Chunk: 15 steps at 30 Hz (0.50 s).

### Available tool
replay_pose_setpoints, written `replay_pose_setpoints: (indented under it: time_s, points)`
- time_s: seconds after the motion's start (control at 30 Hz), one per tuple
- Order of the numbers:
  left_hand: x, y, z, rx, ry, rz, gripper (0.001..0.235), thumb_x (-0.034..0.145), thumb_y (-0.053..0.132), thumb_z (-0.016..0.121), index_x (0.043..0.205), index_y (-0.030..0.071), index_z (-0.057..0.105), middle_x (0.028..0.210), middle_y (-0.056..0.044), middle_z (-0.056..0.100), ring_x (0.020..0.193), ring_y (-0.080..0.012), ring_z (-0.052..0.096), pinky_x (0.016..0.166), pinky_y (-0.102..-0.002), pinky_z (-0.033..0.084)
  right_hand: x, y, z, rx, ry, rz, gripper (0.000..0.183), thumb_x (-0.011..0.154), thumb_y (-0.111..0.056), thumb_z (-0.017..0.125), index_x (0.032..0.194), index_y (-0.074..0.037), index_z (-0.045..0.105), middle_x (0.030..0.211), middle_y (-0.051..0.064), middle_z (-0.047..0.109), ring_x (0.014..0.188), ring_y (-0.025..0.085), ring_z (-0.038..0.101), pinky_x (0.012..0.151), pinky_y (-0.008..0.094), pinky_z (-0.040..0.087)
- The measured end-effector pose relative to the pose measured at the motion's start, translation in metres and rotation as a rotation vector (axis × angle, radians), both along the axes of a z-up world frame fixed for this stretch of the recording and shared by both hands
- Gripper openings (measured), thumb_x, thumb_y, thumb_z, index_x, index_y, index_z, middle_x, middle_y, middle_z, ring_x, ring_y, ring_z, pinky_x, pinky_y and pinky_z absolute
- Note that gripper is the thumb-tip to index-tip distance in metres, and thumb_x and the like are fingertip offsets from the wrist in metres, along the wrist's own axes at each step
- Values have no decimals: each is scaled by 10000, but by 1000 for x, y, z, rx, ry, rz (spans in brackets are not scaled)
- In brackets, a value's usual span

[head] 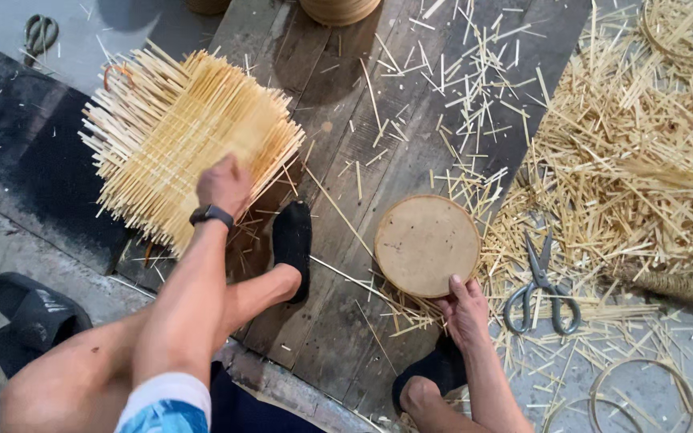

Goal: The person repeatedly places a circular bamboo frame onto a rectangular woven mat, presses it down, and uses scissors to trim the excess mat material around the frame. The finished circular trays are stacked on the left side of the workspace.

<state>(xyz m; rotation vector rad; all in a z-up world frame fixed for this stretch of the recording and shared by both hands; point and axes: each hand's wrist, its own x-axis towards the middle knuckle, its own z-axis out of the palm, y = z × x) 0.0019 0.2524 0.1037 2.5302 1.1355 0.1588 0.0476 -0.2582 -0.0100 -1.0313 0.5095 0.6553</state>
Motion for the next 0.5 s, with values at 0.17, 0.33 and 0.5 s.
replay_pose_setpoints:
  time_s: [0.17, 0.33, 0.5]
  points:
    - [2, -78, 4, 386, -609, -188, 332, 1025, 28, 521, 1324, -61, 638, 1329, -281, 662, 1242, -450, 634, 1111, -505, 481, 2, -17, -1, -350, -304, -160, 408, 1068, -372, 643, 1248, -6, 658, 1050, 86, 628, 861, 146, 569, 685, 288, 460]
    - [-11, -245, -29, -402, -72, -963, 352, 985, 18, 525, 1313, 105, 617, 1376, -97, 623, 1400, -271, 553, 1286, -375, 401, 26, -39, 28, 261, -210, -180, 570, 978, -529, 593, 1219, -17, 664, 1069, 113, 704, 933, 219, 688, 792, 361, 586]
    - [-39, -286, -48, -90, -280, -1338, 544, 816, 28, 665, 1356, 11, 600, 1470, -179, 589, 1442, -326, 493, 1224, -463, 374, 40, -38, 45, -242, -41, 16, 379, 873, -129, 795, 1191, 35, 668, 1071, 135, 722, 942, 245, 711, 819, 421, 610]
